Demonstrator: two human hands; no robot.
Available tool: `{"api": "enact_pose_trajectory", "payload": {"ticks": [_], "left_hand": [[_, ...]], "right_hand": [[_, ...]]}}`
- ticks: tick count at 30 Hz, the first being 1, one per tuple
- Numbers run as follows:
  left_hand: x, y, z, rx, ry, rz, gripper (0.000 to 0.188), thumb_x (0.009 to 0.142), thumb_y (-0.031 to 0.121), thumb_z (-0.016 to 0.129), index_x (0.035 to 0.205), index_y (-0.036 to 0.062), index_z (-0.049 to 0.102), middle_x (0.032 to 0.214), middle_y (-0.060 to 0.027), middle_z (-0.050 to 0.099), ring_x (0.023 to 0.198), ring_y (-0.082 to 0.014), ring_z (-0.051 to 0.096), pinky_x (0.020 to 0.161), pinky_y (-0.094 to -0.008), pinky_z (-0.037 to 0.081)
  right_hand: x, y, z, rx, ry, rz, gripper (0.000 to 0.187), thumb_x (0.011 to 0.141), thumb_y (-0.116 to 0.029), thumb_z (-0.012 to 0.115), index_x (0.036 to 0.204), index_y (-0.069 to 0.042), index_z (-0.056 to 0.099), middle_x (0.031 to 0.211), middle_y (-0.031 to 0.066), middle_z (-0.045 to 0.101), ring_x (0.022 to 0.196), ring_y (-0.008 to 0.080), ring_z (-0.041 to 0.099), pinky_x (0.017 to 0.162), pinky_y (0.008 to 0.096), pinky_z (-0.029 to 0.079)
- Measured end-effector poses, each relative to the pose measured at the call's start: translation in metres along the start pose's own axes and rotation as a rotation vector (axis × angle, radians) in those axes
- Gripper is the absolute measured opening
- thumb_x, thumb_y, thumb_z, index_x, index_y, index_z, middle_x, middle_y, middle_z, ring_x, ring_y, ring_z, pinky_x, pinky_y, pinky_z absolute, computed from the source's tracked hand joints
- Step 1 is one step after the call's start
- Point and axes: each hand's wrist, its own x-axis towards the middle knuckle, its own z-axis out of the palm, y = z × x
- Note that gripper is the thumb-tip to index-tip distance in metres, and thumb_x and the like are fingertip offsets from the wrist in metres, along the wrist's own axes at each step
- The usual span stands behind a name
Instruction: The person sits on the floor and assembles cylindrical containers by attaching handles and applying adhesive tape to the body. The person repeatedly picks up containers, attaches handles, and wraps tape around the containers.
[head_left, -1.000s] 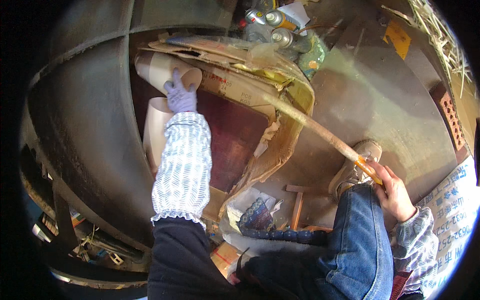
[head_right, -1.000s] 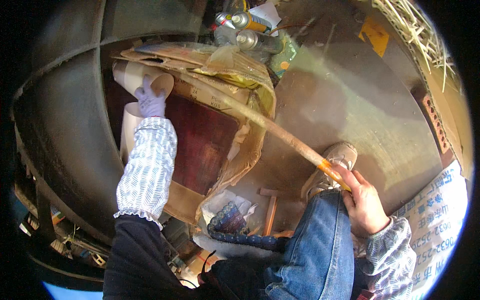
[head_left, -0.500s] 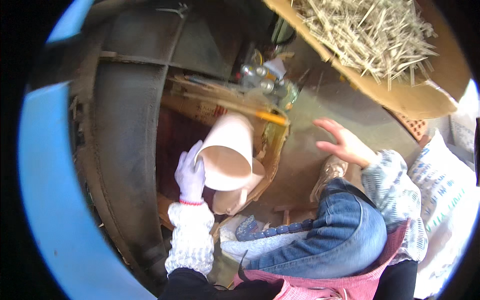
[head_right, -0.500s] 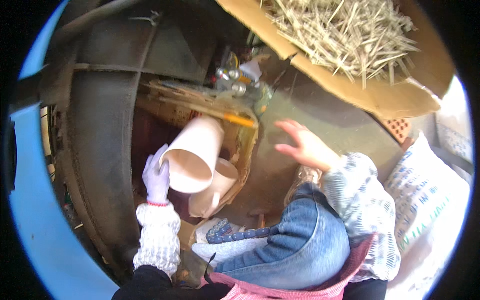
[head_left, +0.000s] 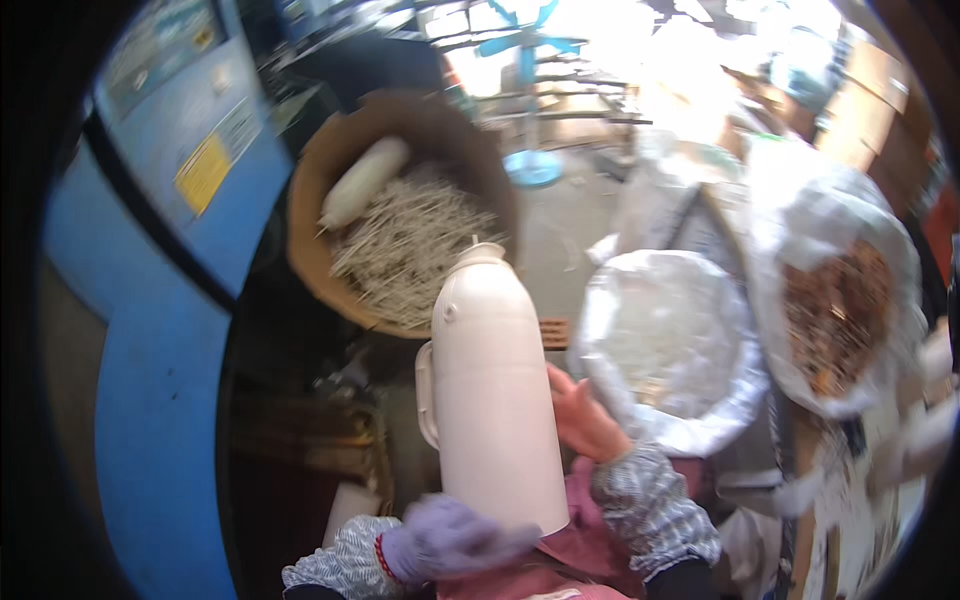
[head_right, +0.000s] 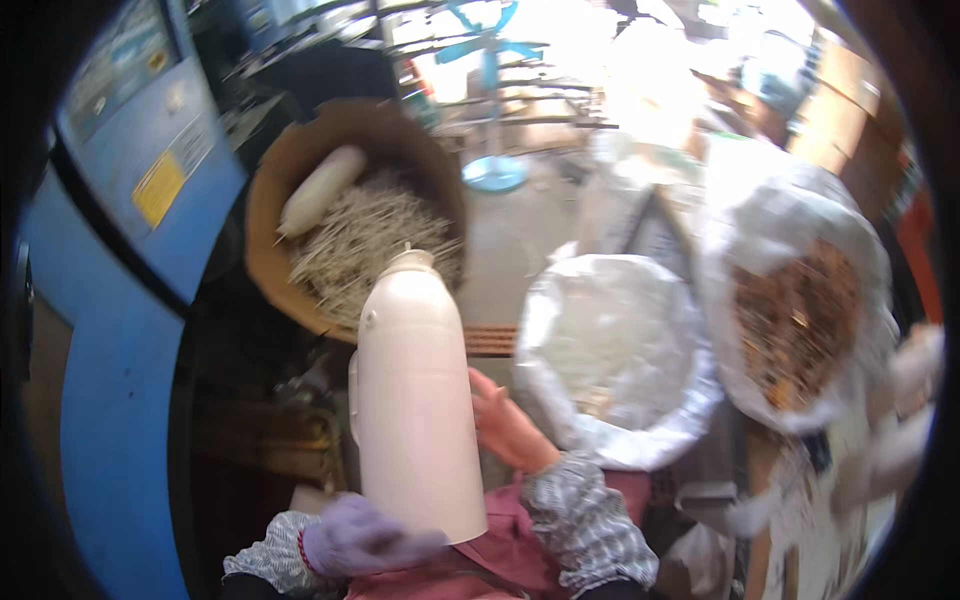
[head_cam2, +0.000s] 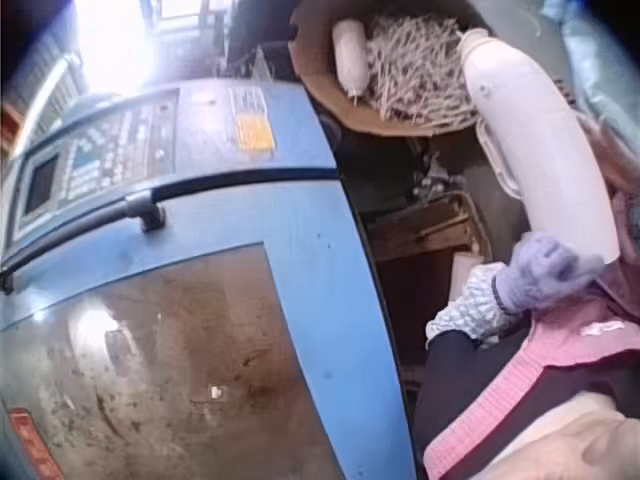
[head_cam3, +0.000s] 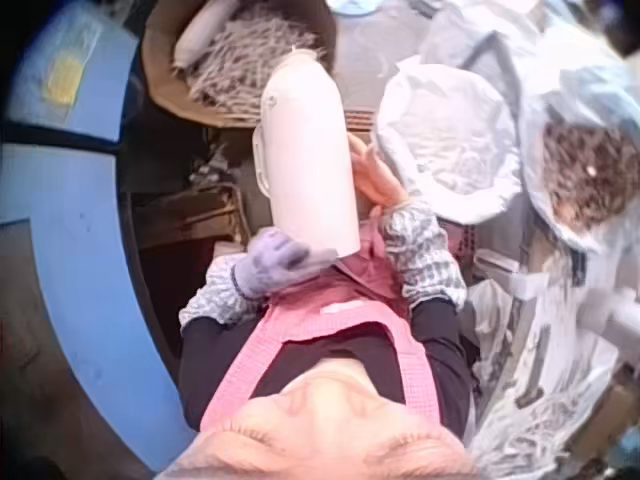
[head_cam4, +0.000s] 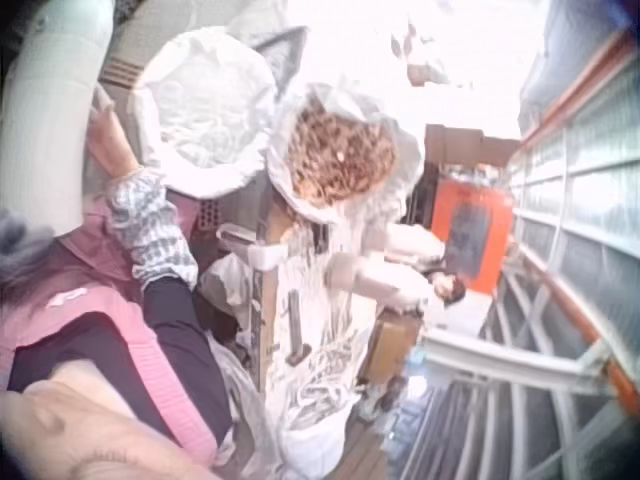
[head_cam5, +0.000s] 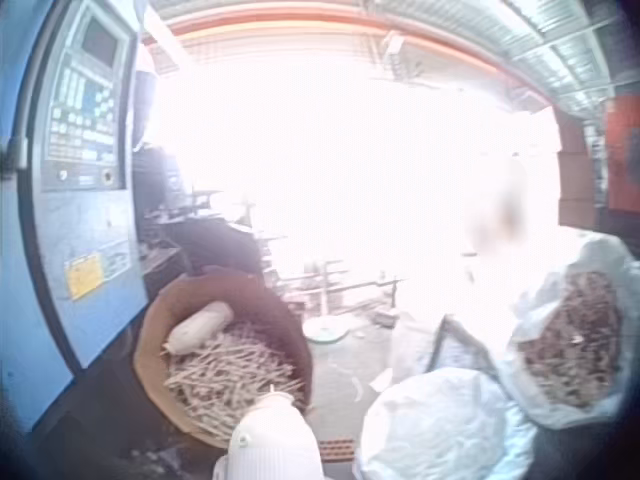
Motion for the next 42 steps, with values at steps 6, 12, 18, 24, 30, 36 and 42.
{"api": "enact_pose_trajectory", "payload": {"ticks": [6,12,18,24,30,36,42], "left_hand": [[0.116,-0.032,-0.004,-0.560,0.436,-0.038,0.062,0.084,0.028,0.068,0.135,0.0013,0.044,0.130,-0.0119,0.052,0.118,-0.0264,0.052,0.096,-0.0359,0.043],[0.199,-0.045,0.037,-1.482,0.194,-0.190,0.090,0.073,0.050,0.078,0.137,-0.0013,0.041,0.129,-0.0157,0.053,0.117,-0.0283,0.053,0.098,-0.0399,0.047],[0.204,0.015,-0.022,-0.985,0.257,0.010,0.043,0.079,0.039,0.076,0.089,-0.0004,0.062,0.110,-0.0181,0.059,0.097,-0.0265,0.062,0.082,-0.0356,0.052],[0.149,0.050,-0.051,0.130,0.400,0.263,0.017,0.081,0.018,0.069,0.077,0.0035,0.061,0.127,-0.0232,0.051,0.124,-0.0399,0.045,0.103,-0.0493,0.037],[0.120,0.048,-0.063,0.310,0.229,0.324,0.015,0.080,0.012,0.066,0.089,0.0023,0.062,0.090,-0.0128,0.059,0.090,-0.0341,0.057,0.081,-0.0463,0.045],[0.107,0.037,-0.077,0.497,0.167,0.419,0.026,0.061,0.013,0.069,0.053,0.0099,0.044,0.058,-0.0013,0.049,0.056,-0.0238,0.050,0.057,-0.0381,0.036],[0.139,-0.025,-0.116,0.214,0.169,0.181,0.023,0.082,-0.004,0.063,0.100,0.0057,0.054,0.081,-0.0086,0.054,0.064,-0.0199,0.051,0.061,-0.0306,0.043]], "right_hand": [[-0.106,-0.008,-0.046,0.187,0.130,-0.068,0.063,0.096,-0.047,0.049,0.141,-0.003,0.039,0.132,0.0097,0.054,0.116,0.0167,0.054,0.095,0.0324,0.048],[-0.136,-0.020,-0.027,0.128,0.085,-0.063,0.052,0.098,-0.037,0.050,0.136,-0.003,0.046,0.125,0.0081,0.058,0.112,0.0162,0.056,0.092,0.0312,0.049],[-0.162,-0.041,-0.015,-0.180,0.196,-0.066,0.040,0.100,-0.027,0.052,0.131,-0.002,0.052,0.119,0.0066,0.062,0.107,0.0158,0.059,0.089,0.0300,0.050],[-0.298,-0.086,-0.007,-1.092,1.064,-0.605,0.019,0.094,-0.011,0.059,0.110,-0.002,0.066,0.102,0.0038,0.067,0.094,0.0111,0.061,0.085,0.0258,0.050],[-0.403,-0.153,-0.074,-1.832,1.689,-0.637,0.019,0.087,-0.012,0.060,0.103,-0.005,0.068,0.097,0.0118,0.069,0.093,0.0322,0.060,0.087,0.0395,0.046],[-0.361,-0.161,-0.074,-1.845,1.805,-0.714,0.017,0.088,-0.011,0.060,0.101,-0.005,0.069,0.096,0.0116,0.070,0.090,0.0298,0.063,0.082,0.0388,0.049],[-0.251,-0.155,-0.064,-1.581,1.311,-0.621,0.018,0.089,-0.010,0.062,0.104,-0.003,0.069,0.089,0.0111,0.071,0.081,0.0175,0.068,0.074,0.0273,0.051]]}}
